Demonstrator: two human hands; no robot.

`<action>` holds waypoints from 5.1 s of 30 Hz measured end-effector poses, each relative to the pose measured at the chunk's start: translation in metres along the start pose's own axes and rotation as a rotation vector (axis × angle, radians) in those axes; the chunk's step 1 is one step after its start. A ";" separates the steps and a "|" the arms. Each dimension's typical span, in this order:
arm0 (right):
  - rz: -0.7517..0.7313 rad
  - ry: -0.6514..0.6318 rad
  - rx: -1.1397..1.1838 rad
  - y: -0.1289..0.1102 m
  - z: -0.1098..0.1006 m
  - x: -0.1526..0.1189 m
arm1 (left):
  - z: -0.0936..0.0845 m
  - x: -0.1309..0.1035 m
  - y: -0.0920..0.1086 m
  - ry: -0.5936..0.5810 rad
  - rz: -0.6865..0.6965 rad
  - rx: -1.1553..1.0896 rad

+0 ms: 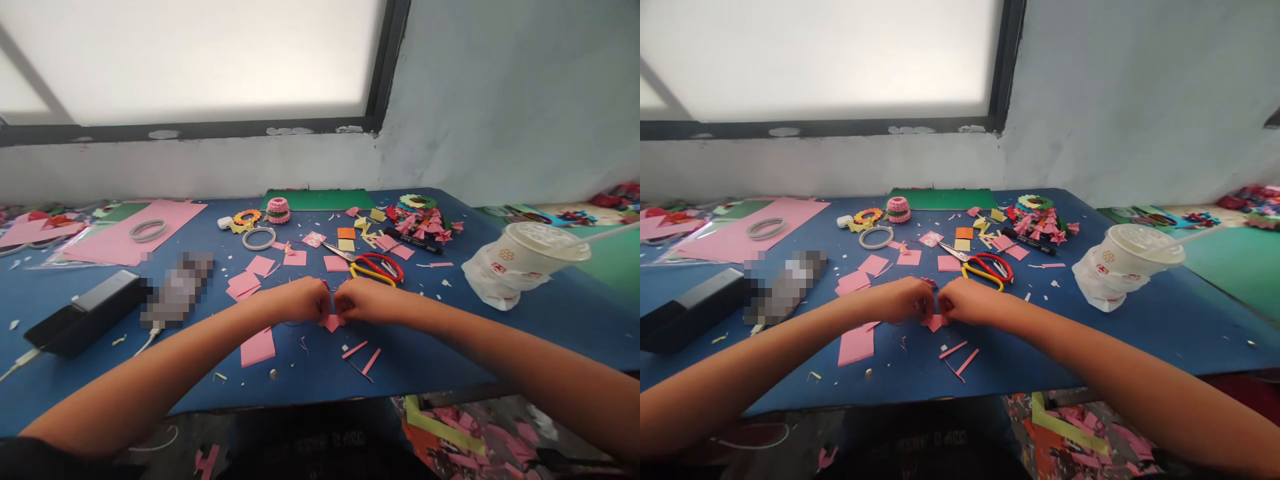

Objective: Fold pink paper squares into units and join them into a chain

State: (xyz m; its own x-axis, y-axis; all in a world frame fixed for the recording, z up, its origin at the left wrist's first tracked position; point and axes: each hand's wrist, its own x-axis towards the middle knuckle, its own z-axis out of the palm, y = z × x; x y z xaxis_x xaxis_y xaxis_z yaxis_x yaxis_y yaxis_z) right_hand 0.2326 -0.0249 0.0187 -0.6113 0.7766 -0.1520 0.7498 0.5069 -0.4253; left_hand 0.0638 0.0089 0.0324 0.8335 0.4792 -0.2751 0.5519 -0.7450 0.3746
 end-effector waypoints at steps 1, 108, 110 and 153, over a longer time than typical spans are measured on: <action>0.044 -0.016 -0.017 -0.003 -0.003 0.003 | -0.002 0.004 0.001 -0.028 -0.033 0.005; -0.289 0.396 0.050 0.026 0.049 -0.042 | 0.034 -0.040 -0.025 0.300 0.289 0.104; -0.283 0.385 0.051 0.024 0.048 -0.044 | 0.033 -0.041 -0.023 0.299 0.270 0.088; -0.227 0.343 0.678 -0.023 0.002 -0.015 | 0.015 -0.043 0.000 0.375 -0.005 -1.009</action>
State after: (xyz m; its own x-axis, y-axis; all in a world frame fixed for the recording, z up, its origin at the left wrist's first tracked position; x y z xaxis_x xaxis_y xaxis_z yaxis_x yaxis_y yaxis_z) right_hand 0.2237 -0.0491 0.0290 -0.5358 0.8095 0.2399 0.2311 0.4139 -0.8805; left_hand 0.0273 -0.0185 0.0310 0.6911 0.7208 -0.0534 0.1785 -0.0986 0.9790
